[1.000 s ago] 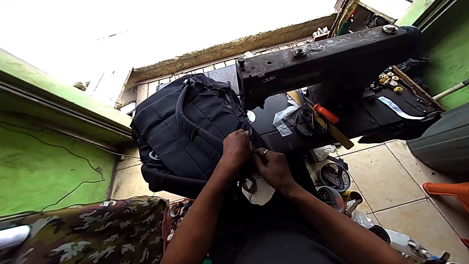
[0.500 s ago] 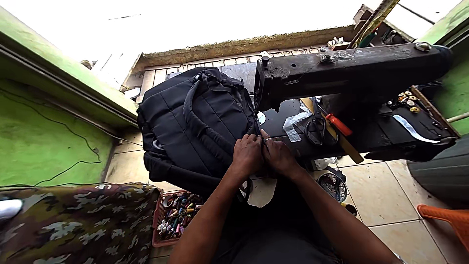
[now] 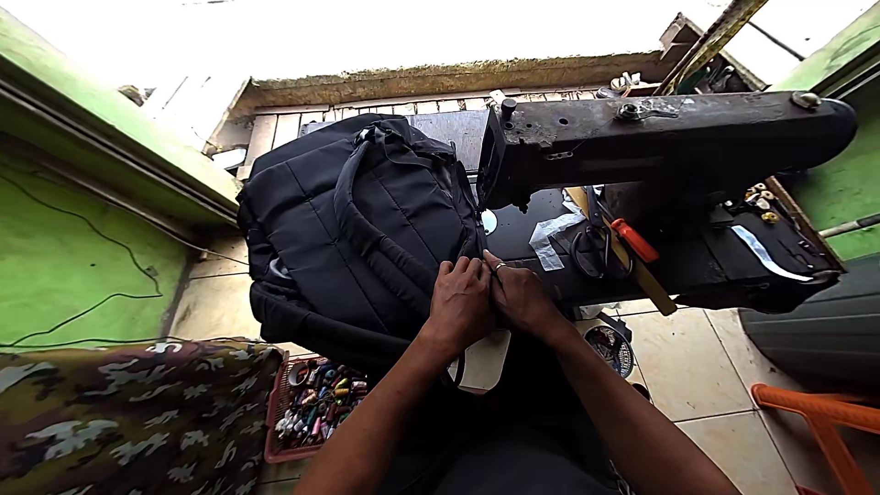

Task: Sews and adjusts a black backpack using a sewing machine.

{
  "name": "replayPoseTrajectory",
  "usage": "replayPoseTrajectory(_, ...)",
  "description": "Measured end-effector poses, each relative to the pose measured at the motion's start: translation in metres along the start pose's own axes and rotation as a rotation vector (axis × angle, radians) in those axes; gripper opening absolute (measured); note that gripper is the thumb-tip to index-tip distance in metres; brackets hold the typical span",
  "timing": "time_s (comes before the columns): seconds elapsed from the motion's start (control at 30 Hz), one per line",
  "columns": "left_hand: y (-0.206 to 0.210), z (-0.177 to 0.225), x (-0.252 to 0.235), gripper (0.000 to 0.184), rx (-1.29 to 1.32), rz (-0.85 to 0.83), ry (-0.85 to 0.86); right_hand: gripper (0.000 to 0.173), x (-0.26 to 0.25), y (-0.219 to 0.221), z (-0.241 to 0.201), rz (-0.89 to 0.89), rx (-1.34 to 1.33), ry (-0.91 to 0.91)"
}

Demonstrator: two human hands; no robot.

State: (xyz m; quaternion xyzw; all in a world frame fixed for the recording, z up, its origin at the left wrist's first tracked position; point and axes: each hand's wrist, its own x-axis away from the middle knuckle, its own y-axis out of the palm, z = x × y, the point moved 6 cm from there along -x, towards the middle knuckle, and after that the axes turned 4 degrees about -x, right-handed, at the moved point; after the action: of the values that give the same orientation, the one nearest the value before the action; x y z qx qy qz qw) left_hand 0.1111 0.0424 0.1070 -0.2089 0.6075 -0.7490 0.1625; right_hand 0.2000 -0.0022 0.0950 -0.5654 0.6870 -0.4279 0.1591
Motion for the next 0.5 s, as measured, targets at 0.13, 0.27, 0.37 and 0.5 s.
replayPoseTrajectory(0.13, 0.001, -0.002, -0.001, 0.050, -0.044, 0.052, 0.019, 0.050, -0.006, -0.001, -0.001, -0.004, 0.008, 0.021)
replayPoseTrajectory(0.27, 0.001, -0.006, -0.009, 0.047, -0.066, 0.052, 0.018, 0.050, -0.014, -0.003, -0.002, -0.004, 0.024, 0.069)
replayPoseTrajectory(0.37, -0.002, -0.010, -0.014, 0.043, -0.065, 0.046, 0.014, 0.050, -0.021, -0.004, -0.004, -0.021, 0.017, 0.077)
replayPoseTrajectory(0.5, -0.004, -0.015, -0.021, 0.041, -0.084, 0.047, 0.019, 0.050, -0.027, -0.006, -0.008, -0.027, 0.013, 0.087)
